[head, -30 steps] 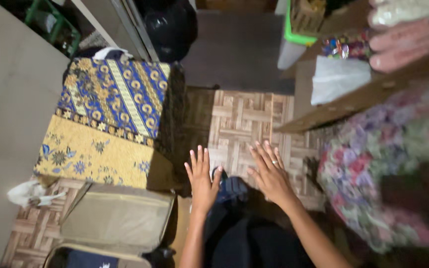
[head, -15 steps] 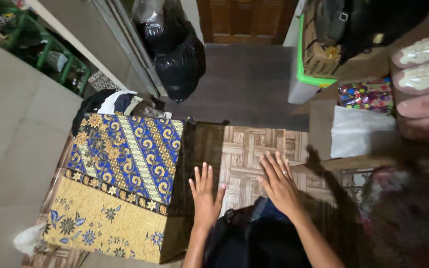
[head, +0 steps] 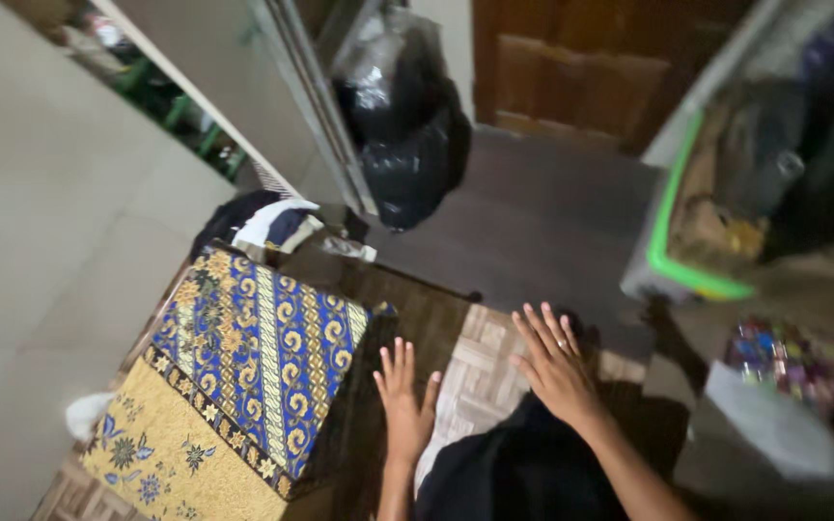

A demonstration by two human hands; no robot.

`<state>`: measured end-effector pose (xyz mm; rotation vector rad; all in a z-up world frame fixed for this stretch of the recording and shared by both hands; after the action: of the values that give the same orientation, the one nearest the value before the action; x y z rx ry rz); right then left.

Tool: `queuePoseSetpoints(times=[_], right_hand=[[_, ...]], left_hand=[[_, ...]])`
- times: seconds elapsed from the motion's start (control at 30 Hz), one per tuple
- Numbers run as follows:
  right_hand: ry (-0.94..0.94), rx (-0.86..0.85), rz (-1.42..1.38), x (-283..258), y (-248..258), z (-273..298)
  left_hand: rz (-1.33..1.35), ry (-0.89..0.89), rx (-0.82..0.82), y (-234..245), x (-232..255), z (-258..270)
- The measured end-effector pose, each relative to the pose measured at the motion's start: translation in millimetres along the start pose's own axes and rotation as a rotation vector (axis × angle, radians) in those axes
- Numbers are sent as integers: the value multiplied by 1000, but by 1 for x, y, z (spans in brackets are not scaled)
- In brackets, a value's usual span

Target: The person folds a white t-shirt on a patterned surface next to an open suitcase. They smooth the fabric, fold the sleeves, and roll the shirt into a compact bundle. A white cat is visible in the background.

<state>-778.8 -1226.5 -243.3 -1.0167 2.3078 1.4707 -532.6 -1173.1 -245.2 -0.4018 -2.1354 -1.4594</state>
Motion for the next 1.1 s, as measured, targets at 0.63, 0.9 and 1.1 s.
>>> queuePoseSetpoints(times=[0.63,0.9,1.1], right_hand=[[350,-305,-309,50,-119,-173],[380,-350,-344,9,-213,-275],[437,-395,-403,-51,-294,-346]], left_hand=[[-68,350,248,-62,-4,-111],[-14,381,310,-32,-65,-224],[-23,423,399,19,-127,-290]])
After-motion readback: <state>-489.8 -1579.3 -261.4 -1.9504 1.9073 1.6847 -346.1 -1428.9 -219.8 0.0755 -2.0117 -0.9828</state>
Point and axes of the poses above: each hand's wrist, its own z-axis away from the middle knuckle, its own y-axis out of the back of the hand, x = y × z, the point moved 8 cm from there along -z, towards the middle knuckle, and after that the axes turned 14 degrees about x, right-handed, at the moved point
